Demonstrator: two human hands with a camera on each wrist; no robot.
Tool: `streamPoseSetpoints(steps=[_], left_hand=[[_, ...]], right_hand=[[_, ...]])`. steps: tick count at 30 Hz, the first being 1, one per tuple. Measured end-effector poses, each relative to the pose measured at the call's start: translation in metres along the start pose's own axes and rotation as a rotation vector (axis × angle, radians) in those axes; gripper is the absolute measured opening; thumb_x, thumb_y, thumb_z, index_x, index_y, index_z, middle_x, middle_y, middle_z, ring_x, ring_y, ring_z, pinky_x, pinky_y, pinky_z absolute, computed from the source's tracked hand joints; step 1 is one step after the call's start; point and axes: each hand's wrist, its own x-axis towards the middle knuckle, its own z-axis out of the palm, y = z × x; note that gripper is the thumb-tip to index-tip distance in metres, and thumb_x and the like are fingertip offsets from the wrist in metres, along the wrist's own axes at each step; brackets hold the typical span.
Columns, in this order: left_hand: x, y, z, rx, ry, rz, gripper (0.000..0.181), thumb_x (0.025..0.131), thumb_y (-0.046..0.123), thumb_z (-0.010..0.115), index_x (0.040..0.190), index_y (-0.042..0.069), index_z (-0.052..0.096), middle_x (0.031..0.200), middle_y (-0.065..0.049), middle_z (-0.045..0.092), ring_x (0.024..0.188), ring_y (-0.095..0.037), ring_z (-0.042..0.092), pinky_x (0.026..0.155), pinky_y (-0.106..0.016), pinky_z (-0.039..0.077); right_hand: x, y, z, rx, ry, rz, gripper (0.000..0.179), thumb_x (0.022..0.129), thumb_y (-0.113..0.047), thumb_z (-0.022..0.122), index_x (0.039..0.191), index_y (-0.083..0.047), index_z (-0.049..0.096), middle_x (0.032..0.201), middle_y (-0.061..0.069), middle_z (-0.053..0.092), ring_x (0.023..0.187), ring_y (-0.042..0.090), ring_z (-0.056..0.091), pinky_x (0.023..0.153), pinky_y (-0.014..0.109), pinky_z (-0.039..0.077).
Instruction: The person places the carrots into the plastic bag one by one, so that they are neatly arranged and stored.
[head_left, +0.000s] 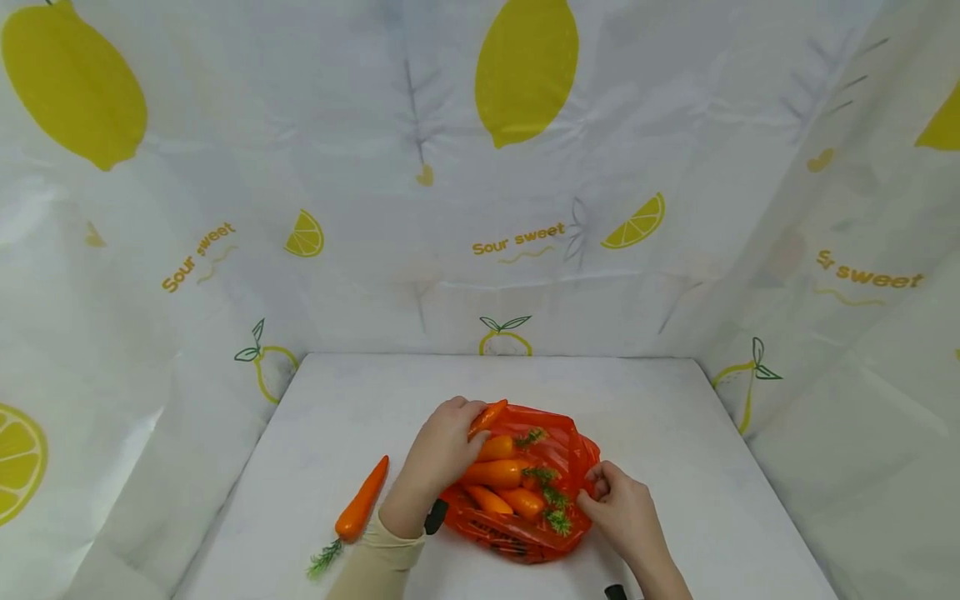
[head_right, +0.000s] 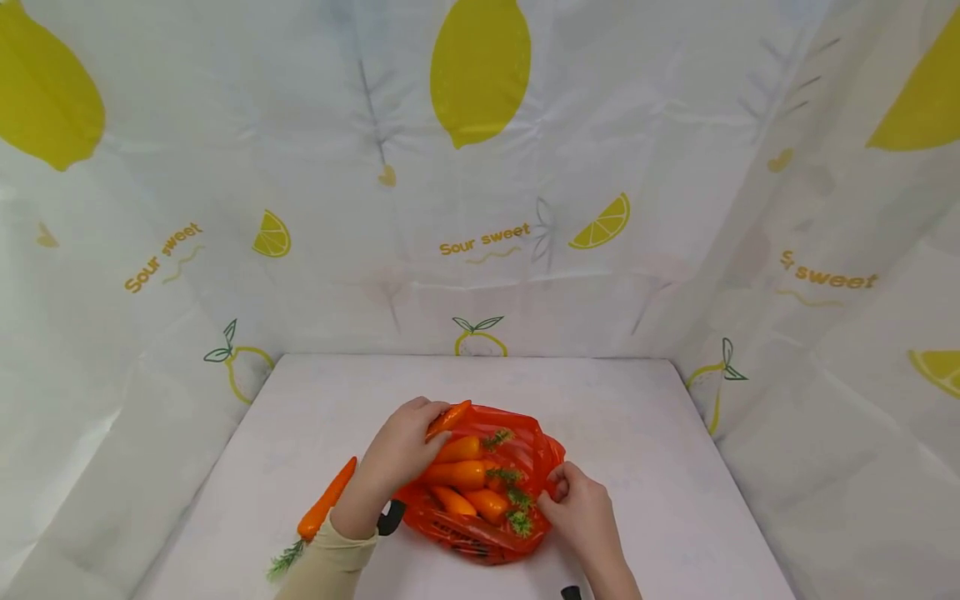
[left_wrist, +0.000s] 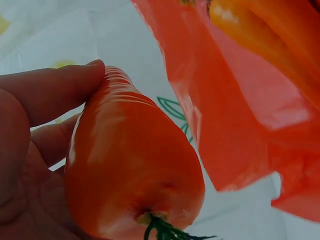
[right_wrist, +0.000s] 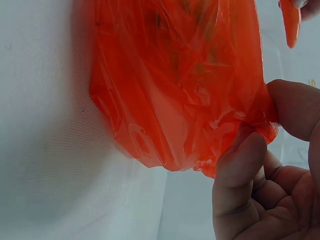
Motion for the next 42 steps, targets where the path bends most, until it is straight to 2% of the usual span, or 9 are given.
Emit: streamPoseSetpoints(steps=[8,12,19,24,28,33,39,42], left_hand=[[0.005,0.01,0.019,-0.099,-0.006,0.071,0.039,0.099,0.027,0.075,0.136,0.022,0.069,0.109,0.006,0.067,0.09,-0.008,0.061,0.078,-0.027,0.057],[0.007,0.013,0.029,-0.112,-0.019,0.094,0.041,0.098,0.029,0.075,0.138,0.023,0.067,0.113,0.007,0.067,0.096,-0.008,0.063,0.086,-0.029,0.059],[0.007,0.02,0.044,-0.105,-0.056,0.13,0.045,0.1,0.036,0.073,0.142,0.021,0.065,0.131,0.004,0.066,0.118,-0.013,0.064,0.101,-0.036,0.058],[0.008,0.024,0.055,-0.107,-0.096,0.154,0.046,0.1,0.037,0.072,0.143,0.024,0.063,0.128,0.007,0.066,0.113,-0.009,0.063,0.101,-0.032,0.058],[0.008,0.026,0.065,-0.074,-0.138,0.16,0.045,0.099,0.034,0.074,0.142,0.025,0.064,0.126,0.007,0.067,0.112,-0.01,0.063,0.102,-0.033,0.058],[0.007,0.022,0.075,-0.01,-0.171,0.163,0.045,0.098,0.031,0.077,0.141,0.025,0.066,0.128,0.006,0.068,0.115,-0.011,0.064,0.102,-0.034,0.058],[0.006,0.015,0.077,0.022,-0.176,0.139,0.042,0.097,0.03,0.078,0.137,0.022,0.068,0.124,0.004,0.069,0.107,-0.01,0.065,0.096,-0.033,0.06],[0.006,0.012,0.076,0.071,-0.156,0.13,0.042,0.096,0.03,0.078,0.136,0.02,0.069,0.122,0.002,0.07,0.105,-0.012,0.065,0.093,-0.034,0.061]], right_hand=[[0.0,0.002,0.001,0.004,-0.008,0.006,0.022,0.08,-0.017,0.078,0.096,-0.013,0.064,0.075,0.001,0.056,0.064,0.016,0.051,0.052,0.024,0.042],[0.0,0.002,0.002,0.011,-0.013,0.011,0.022,0.08,-0.018,0.078,0.097,-0.013,0.065,0.075,0.001,0.056,0.064,0.016,0.052,0.052,0.024,0.042],[0.0,0.002,0.002,0.009,-0.014,0.008,0.022,0.08,-0.018,0.078,0.097,-0.014,0.065,0.076,0.0,0.056,0.065,0.016,0.052,0.053,0.024,0.043],[0.0,0.003,0.002,0.013,-0.018,0.002,0.021,0.081,-0.018,0.078,0.097,-0.014,0.065,0.075,0.0,0.056,0.064,0.015,0.052,0.052,0.023,0.043],[0.0,0.003,0.002,0.011,-0.018,0.0,0.021,0.081,-0.017,0.078,0.097,-0.013,0.065,0.074,0.001,0.056,0.063,0.015,0.051,0.051,0.023,0.043],[0.0,0.003,0.002,0.014,-0.022,0.011,0.022,0.081,-0.017,0.079,0.097,-0.013,0.065,0.074,0.001,0.056,0.063,0.016,0.052,0.051,0.023,0.044],[0.0,0.003,0.0,0.008,-0.017,0.013,0.02,0.081,-0.018,0.077,0.097,-0.014,0.065,0.075,0.0,0.056,0.064,0.016,0.052,0.052,0.024,0.043],[0.0,0.004,0.0,0.008,-0.011,0.003,0.019,0.081,-0.018,0.077,0.096,-0.014,0.064,0.074,0.0,0.056,0.064,0.015,0.052,0.053,0.024,0.042]])
